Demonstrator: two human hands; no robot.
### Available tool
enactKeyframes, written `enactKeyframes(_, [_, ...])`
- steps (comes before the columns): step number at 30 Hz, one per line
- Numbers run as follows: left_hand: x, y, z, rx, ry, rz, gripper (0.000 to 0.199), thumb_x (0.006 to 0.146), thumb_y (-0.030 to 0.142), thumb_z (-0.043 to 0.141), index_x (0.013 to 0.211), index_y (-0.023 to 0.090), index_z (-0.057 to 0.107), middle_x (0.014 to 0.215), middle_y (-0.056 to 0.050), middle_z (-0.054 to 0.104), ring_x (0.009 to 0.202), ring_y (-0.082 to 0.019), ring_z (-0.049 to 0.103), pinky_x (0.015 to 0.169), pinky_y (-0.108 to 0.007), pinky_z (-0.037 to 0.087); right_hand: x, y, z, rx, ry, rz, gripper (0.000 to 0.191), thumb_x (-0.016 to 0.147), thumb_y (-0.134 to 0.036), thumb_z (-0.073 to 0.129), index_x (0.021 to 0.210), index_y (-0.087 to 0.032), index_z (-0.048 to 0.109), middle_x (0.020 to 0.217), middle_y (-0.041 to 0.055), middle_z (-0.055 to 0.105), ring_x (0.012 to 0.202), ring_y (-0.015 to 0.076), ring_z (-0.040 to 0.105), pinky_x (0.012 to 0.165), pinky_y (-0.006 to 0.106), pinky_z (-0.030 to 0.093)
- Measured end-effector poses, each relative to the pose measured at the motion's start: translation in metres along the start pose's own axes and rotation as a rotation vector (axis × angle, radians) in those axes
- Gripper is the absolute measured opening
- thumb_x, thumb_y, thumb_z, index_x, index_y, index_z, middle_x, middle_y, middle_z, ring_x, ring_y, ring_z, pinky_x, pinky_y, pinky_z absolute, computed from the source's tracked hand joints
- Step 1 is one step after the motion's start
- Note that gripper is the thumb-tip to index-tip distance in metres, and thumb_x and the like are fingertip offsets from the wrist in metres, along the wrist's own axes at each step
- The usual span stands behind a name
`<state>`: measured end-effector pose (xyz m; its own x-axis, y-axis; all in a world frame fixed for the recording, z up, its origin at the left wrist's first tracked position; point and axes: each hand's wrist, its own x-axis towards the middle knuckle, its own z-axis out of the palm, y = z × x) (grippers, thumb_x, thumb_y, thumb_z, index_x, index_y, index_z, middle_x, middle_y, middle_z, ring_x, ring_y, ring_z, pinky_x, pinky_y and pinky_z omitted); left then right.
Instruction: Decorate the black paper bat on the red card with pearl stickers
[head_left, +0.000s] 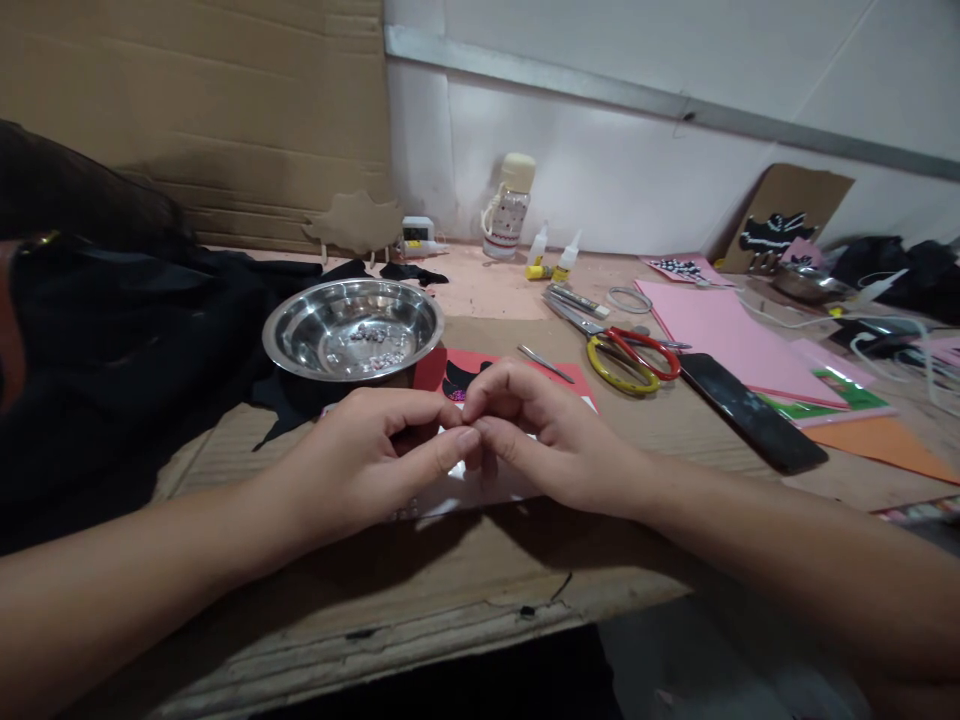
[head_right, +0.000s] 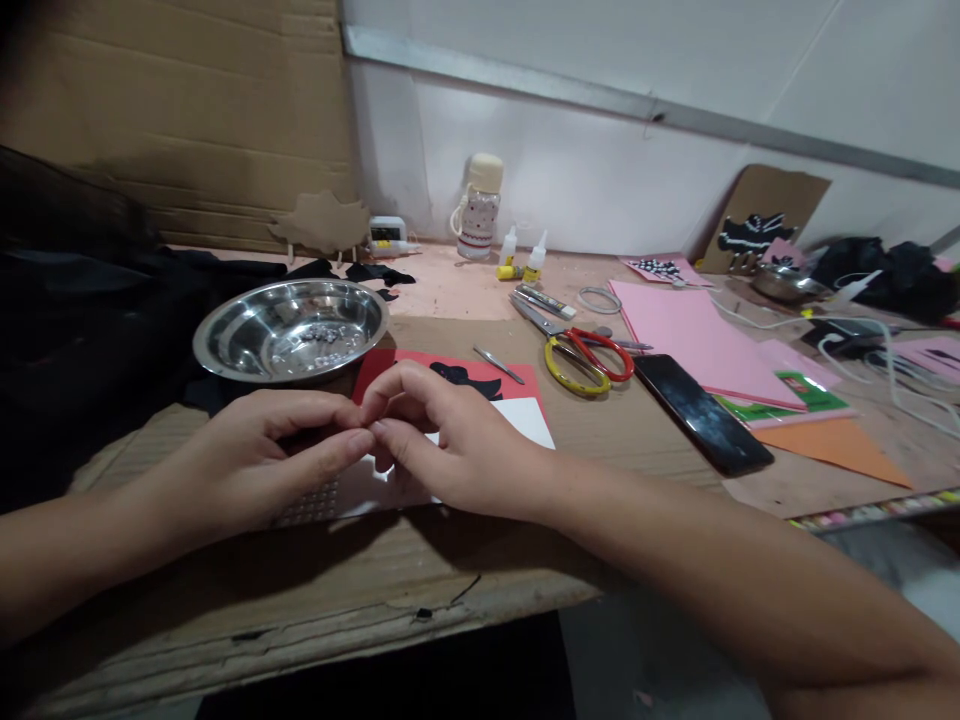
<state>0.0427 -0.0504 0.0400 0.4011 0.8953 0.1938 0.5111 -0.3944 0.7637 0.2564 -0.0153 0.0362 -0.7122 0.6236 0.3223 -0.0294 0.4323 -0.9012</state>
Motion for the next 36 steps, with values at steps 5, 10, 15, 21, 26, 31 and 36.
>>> enactKeyframes(5, [0.0022,0.0032,-0.0015,-0.047,-0.034,0.072,0.028,0.098,0.034,0.057,0.088,0.022,0.079,0.074,0.003,0.074,0.065,-0.013,0.064,0.06,-0.022,0.047,-0.0017,-0.0002,-0.0003,0.058,0.003,0.027,0.002,0.105,-0.023,0.055,0.104,-0.022,0.053,0.091,-0.0017,0.059,0.074,0.0108,0.065,0.068,0.025,0.056])
enactKeyframes(10, [0.0023,0.0058,-0.003,-0.034,-0.031,0.033,0.031,0.097,0.038,0.055,0.084,0.02,0.077,0.071,0.001,0.072,0.062,-0.014,0.061,0.056,-0.022,0.046,-0.0034,0.0001,0.0006,0.066,-0.01,0.038,0.007,0.107,-0.028,0.055,0.107,-0.022,0.052,0.095,-0.0004,0.061,0.078,0.0115,0.064,0.069,0.025,0.055])
enactKeyframes(15, [0.003,0.0064,-0.0047,-0.042,-0.038,0.072,0.03,0.098,0.035,0.053,0.087,0.021,0.077,0.075,0.001,0.075,0.065,-0.014,0.064,0.058,-0.022,0.047,-0.0031,0.0024,0.0003,0.096,-0.02,0.014,0.005,0.107,-0.026,0.054,0.108,-0.023,0.05,0.093,-0.0009,0.061,0.077,0.0111,0.063,0.07,0.025,0.054])
enactKeyframes(21, [0.0025,0.0044,-0.0041,-0.033,-0.047,0.099,0.03,0.098,0.031,0.051,0.083,0.02,0.075,0.071,0.002,0.072,0.062,-0.012,0.062,0.056,-0.021,0.046,-0.0025,0.0012,0.0009,0.101,-0.023,0.034,0.003,0.108,-0.025,0.051,0.108,-0.022,0.05,0.09,-0.001,0.061,0.079,0.012,0.064,0.073,0.027,0.055])
enactKeyframes(26, [0.0033,0.0004,-0.0038,-0.009,-0.048,0.08,0.03,0.097,0.032,0.05,0.083,0.02,0.074,0.074,0.001,0.074,0.064,-0.014,0.064,0.057,-0.023,0.047,-0.0014,-0.0003,0.0013,0.102,-0.023,0.039,0.002,0.107,-0.023,0.052,0.107,-0.022,0.051,0.089,-0.0009,0.061,0.079,0.012,0.063,0.072,0.026,0.055])
enactKeyframes(31, [0.0029,0.0001,-0.0038,-0.045,-0.063,0.057,0.031,0.096,0.032,0.05,0.084,0.02,0.076,0.077,0.001,0.076,0.068,-0.015,0.067,0.062,-0.024,0.049,-0.0021,-0.0004,0.0018,0.085,-0.035,0.021,0.004,0.108,-0.021,0.048,0.107,-0.022,0.051,0.088,-0.0014,0.062,0.078,0.0117,0.063,0.072,0.026,0.055])
enactKeyframes(36, [0.0031,0.0001,-0.0018,-0.038,-0.063,-0.001,0.033,0.094,0.037,0.051,0.082,0.019,0.075,0.071,0.001,0.072,0.061,-0.014,0.061,0.054,-0.023,0.045,-0.003,-0.0007,0.0035,0.04,-0.033,0.049,0.007,0.106,-0.027,0.054,0.108,-0.023,0.05,0.09,-0.0009,0.064,0.076,0.0122,0.062,0.067,0.025,0.052])
